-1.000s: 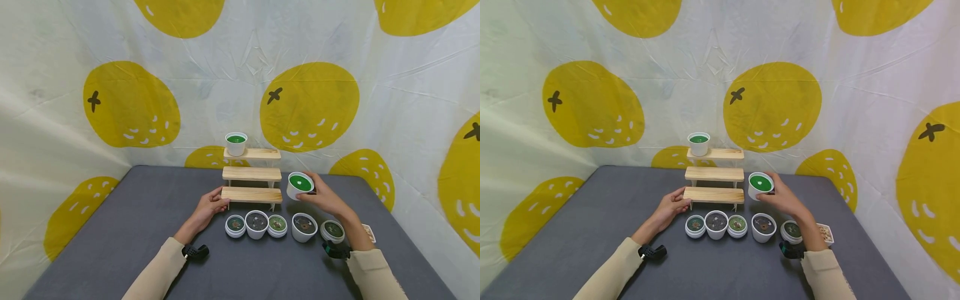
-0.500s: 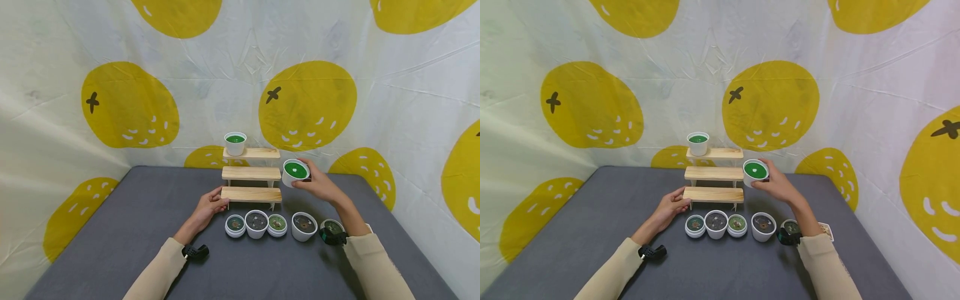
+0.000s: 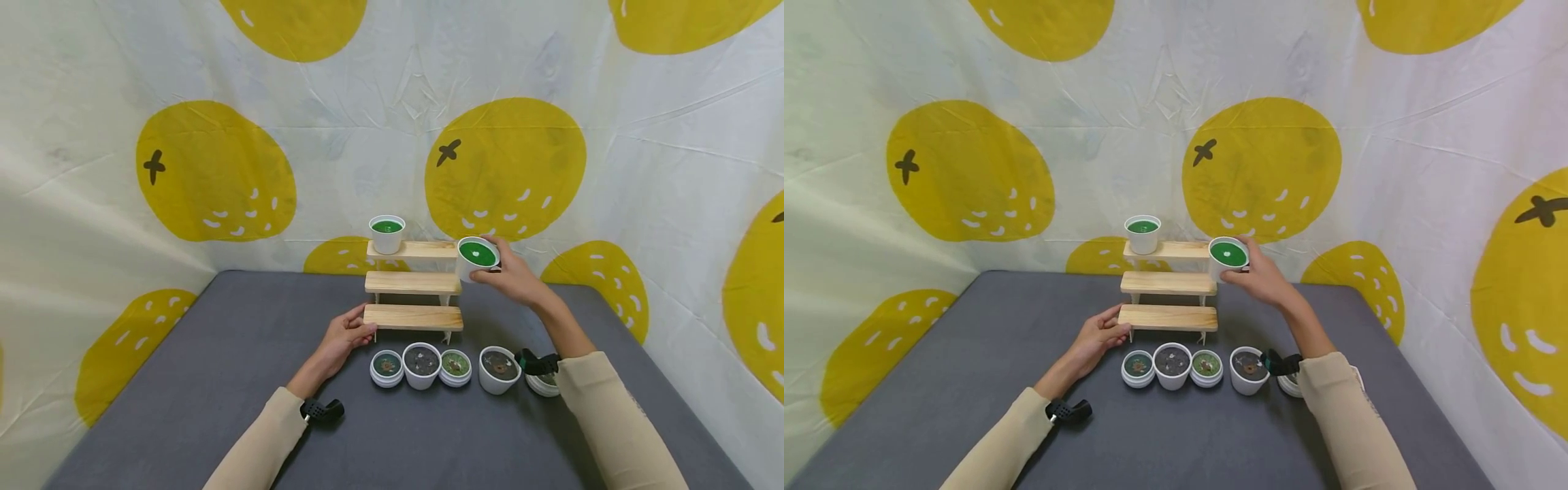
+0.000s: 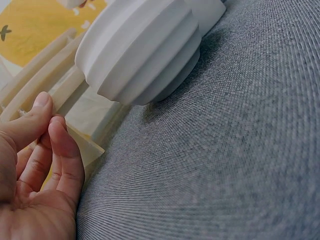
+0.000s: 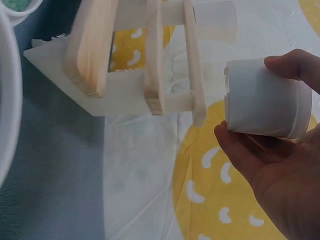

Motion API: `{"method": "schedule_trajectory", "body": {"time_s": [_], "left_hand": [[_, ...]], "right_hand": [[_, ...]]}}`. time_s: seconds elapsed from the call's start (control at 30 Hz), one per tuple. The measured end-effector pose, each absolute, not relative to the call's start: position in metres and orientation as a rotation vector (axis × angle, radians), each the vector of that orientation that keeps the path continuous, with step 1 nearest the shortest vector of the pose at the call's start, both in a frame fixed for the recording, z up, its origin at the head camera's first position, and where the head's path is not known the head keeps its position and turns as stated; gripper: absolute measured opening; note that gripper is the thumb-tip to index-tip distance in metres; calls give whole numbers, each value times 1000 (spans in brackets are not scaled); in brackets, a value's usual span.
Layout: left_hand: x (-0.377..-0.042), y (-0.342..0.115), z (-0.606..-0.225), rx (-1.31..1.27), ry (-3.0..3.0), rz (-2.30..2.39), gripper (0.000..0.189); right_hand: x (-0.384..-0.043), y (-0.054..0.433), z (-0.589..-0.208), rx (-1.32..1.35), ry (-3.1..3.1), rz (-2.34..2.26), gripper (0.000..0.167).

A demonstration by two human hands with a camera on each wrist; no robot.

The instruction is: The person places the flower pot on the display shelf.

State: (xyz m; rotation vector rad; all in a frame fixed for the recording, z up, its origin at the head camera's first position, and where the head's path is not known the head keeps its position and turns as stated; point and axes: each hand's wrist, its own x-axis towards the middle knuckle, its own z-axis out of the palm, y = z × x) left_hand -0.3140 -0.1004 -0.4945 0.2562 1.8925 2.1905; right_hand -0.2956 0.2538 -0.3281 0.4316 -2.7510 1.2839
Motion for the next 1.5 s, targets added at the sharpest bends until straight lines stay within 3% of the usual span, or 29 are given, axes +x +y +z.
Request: {"method": "schedule_trajectory", "body": {"time_s": [0.5, 0.87, 1.5], "left_hand": [[-316, -100, -496, 264, 1887, 2200, 74], [-315, -102, -495, 268, 1881, 2198, 75], [-315, -102, -496, 272, 1871, 2199, 76]], "right_hand": [[-329, 243, -309, 432, -2749, 1318, 87], [-355, 239, -309, 351, -2742, 1477, 88], [-380, 214, -313, 283, -2815, 1326, 85]]}}
